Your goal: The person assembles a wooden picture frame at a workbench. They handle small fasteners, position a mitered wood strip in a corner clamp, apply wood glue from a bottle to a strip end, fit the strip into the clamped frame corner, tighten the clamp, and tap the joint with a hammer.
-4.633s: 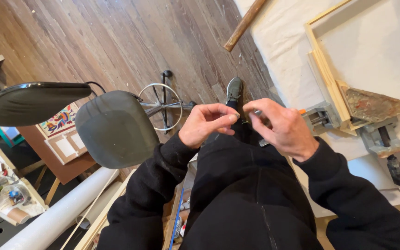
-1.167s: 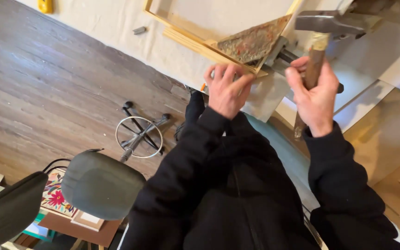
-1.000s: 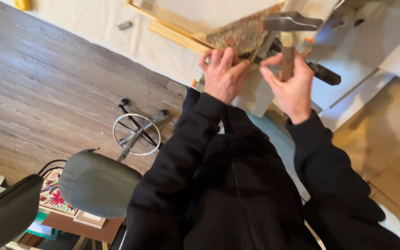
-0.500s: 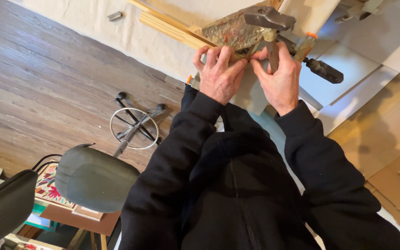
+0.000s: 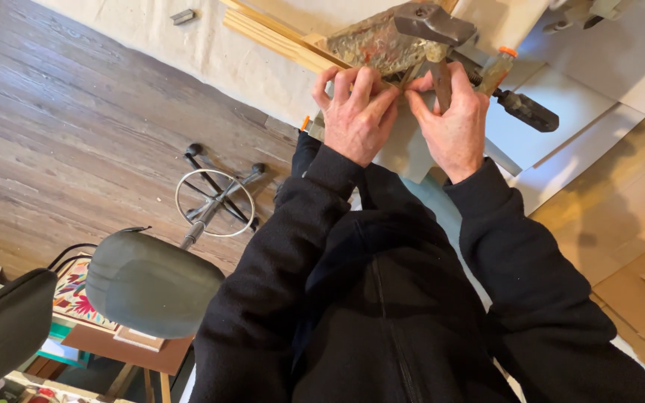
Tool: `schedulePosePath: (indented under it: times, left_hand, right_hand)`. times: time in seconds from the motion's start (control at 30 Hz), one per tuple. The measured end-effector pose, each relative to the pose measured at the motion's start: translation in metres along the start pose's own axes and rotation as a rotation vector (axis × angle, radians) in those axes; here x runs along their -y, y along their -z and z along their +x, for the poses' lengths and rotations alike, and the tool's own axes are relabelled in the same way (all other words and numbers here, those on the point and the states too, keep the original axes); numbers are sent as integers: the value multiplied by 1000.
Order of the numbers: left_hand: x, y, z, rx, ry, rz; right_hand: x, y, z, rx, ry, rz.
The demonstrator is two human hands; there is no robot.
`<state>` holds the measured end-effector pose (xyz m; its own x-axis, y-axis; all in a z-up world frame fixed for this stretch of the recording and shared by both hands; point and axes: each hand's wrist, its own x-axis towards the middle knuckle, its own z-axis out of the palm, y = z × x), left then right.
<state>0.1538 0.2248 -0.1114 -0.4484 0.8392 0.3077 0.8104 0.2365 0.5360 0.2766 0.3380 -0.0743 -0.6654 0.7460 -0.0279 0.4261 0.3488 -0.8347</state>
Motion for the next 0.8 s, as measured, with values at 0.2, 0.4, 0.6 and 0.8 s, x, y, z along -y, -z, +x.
schedulePosePath:
  times: [0.2, 0.4, 0.6, 0.8]
  left_hand:
    - [0, -1, 0, -12, -8, 4]
    - [-1, 1, 2, -22, -4, 6]
    - [-2, 1, 3, -34, -8, -9]
    - [-1, 3, 3, -33, -13, 14]
  right_hand:
    - [-1, -2, -2, -6, -22, 0]
    - [-5, -6, -4, -9, 0, 13]
    - [-2, -3, -4, -15, -10, 45]
    - [-1, -5, -3, -27, 1, 8]
